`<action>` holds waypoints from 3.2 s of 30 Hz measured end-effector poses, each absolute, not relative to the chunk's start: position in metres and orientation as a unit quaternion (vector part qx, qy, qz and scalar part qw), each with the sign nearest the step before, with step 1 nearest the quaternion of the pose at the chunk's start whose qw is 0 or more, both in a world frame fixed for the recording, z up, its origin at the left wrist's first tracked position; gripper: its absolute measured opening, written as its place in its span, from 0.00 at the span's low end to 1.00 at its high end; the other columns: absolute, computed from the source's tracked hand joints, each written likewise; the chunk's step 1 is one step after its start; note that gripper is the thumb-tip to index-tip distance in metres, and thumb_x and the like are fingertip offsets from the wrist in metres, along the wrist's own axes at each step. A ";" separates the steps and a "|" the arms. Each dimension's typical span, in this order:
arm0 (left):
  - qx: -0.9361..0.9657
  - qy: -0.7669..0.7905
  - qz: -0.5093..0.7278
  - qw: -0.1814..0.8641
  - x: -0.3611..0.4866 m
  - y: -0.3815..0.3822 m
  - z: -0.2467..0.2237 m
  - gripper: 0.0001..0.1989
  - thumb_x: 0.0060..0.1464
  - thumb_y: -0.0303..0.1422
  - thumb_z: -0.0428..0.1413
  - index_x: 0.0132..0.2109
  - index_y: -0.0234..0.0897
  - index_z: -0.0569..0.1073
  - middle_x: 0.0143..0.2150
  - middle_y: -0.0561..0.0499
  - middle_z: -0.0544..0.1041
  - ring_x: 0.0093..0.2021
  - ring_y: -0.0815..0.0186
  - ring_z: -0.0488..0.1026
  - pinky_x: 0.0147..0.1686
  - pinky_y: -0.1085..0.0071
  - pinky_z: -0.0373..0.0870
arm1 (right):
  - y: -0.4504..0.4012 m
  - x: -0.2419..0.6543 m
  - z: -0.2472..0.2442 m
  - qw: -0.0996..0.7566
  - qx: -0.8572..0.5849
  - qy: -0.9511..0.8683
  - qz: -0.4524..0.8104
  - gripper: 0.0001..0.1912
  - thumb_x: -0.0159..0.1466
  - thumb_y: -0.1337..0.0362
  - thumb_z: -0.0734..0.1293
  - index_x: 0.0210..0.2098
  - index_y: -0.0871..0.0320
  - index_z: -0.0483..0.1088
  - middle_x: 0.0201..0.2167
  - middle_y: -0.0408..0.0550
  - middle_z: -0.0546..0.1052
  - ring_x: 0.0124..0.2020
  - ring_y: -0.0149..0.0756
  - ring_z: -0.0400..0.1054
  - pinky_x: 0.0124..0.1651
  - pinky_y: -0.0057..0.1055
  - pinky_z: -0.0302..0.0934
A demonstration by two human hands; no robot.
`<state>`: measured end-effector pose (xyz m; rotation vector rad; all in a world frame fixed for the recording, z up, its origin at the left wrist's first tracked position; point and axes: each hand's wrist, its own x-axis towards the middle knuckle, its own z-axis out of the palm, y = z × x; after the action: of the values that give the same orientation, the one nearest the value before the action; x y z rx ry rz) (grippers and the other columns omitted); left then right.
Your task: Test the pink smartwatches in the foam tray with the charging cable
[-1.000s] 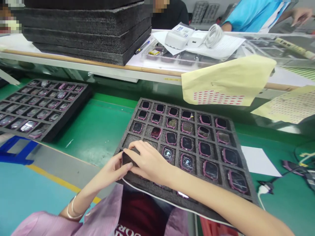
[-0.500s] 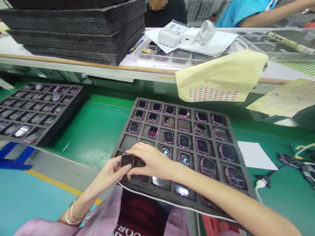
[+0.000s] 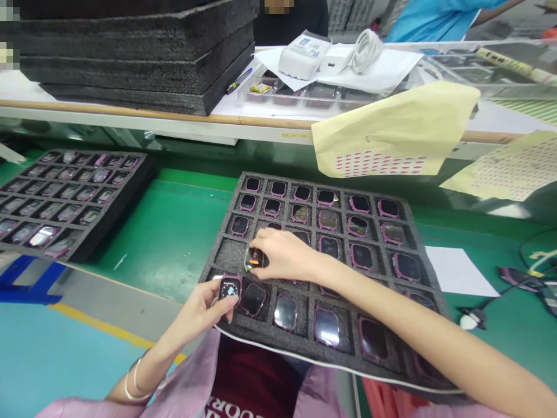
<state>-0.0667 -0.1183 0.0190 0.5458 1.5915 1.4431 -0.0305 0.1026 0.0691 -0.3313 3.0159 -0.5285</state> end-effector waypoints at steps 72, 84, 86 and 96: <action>0.243 0.618 0.610 0.432 -0.070 -0.121 0.013 0.13 0.57 0.38 0.56 0.43 0.31 0.74 0.37 0.48 0.74 0.39 0.64 0.67 0.41 0.72 0.63 | 0.033 0.018 0.017 -0.165 -0.061 0.879 -0.444 0.21 0.63 0.67 0.68 0.55 0.58 0.65 0.42 0.54 0.71 0.44 0.44 0.68 0.49 0.44 0.67; 0.243 0.646 0.590 0.420 -0.070 -0.122 0.012 0.18 0.56 0.42 0.56 0.43 0.29 0.76 0.32 0.49 0.72 0.32 0.66 0.64 0.34 0.73 0.62 | 0.032 0.016 0.018 -0.157 -0.054 0.879 -0.446 0.22 0.61 0.68 0.69 0.54 0.62 0.66 0.42 0.56 0.71 0.43 0.45 0.68 0.47 0.44 0.66; 0.238 0.639 0.598 0.421 -0.070 -0.122 0.012 0.18 0.56 0.42 0.56 0.43 0.29 0.76 0.33 0.49 0.72 0.33 0.66 0.65 0.35 0.73 0.62 | 0.033 0.014 0.019 -0.155 -0.055 0.871 -0.463 0.21 0.61 0.69 0.69 0.54 0.60 0.66 0.41 0.55 0.71 0.44 0.44 0.67 0.47 0.43 0.66; 0.234 0.514 0.657 0.499 -0.079 -0.138 0.003 0.19 0.50 0.44 0.61 0.37 0.29 0.76 0.20 0.54 0.66 0.18 0.77 0.49 0.19 0.77 0.49 | 0.048 0.002 0.026 -0.067 -0.130 0.688 -0.711 0.14 0.66 0.64 0.68 0.50 0.58 0.74 0.40 0.51 0.70 0.41 0.35 0.68 0.47 0.35 0.64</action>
<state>-0.0790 -0.1380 0.0032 0.5667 1.2427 1.5894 0.0019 0.0478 0.0260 -0.4254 2.2596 -2.3321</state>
